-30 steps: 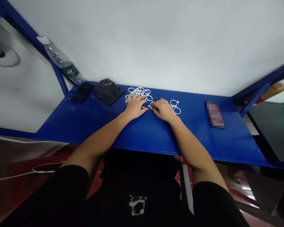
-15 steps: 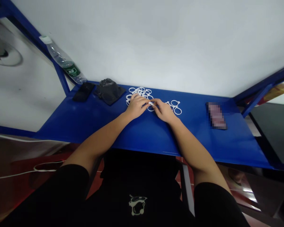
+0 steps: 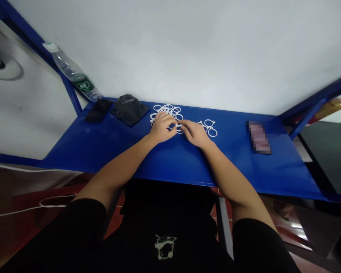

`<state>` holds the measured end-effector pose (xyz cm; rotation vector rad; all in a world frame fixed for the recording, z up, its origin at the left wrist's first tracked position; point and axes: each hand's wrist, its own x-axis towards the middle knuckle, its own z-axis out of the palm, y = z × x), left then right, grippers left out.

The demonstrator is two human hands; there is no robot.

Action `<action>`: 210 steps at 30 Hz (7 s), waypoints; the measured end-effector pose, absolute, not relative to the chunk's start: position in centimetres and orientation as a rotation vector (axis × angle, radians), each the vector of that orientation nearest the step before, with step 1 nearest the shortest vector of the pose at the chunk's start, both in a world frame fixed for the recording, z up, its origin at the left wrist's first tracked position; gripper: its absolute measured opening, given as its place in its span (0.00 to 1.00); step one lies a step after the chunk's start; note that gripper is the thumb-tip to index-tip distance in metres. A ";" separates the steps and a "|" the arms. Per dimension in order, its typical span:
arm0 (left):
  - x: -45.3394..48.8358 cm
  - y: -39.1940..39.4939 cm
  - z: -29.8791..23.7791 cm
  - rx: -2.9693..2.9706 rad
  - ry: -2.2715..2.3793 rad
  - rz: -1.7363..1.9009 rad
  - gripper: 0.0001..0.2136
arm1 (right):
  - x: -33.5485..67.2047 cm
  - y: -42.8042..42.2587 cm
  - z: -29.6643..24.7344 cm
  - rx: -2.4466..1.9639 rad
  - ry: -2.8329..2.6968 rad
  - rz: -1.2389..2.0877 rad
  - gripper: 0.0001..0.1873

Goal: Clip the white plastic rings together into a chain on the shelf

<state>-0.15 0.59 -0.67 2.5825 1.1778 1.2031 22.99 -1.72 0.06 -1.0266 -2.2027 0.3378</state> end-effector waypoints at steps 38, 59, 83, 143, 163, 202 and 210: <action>0.0 0.2 -0.6 2.493 1.404 0.721 0.10 | 23.5 -0.7 0.0 -1.524 -2.332 -0.018 0.21; 0.1 0.2 -1.1 2.555 1.108 0.854 0.04 | 23.1 -0.9 0.3 -1.059 -2.345 0.282 0.15; 0.3 0.0 -0.6 2.581 1.089 0.953 0.06 | 23.0 -1.1 0.3 -0.973 -2.312 0.377 0.08; -0.2 0.0 -0.4 2.583 1.269 0.751 0.14 | 22.8 -1.5 0.5 -1.089 -2.174 0.493 0.08; -0.2 -0.1 0.0 2.561 1.320 0.583 0.15 | 23.3 -0.9 -0.3 -1.018 -2.210 0.450 0.13; 0.1 0.6 0.2 2.705 0.893 0.773 0.12 | 25.5 0.3 -0.2 -1.247 -1.976 0.160 0.15; 0.3 0.0 0.2 2.754 0.797 0.800 0.11 | 23.6 -1.0 -0.3 -1.192 -2.036 0.489 0.17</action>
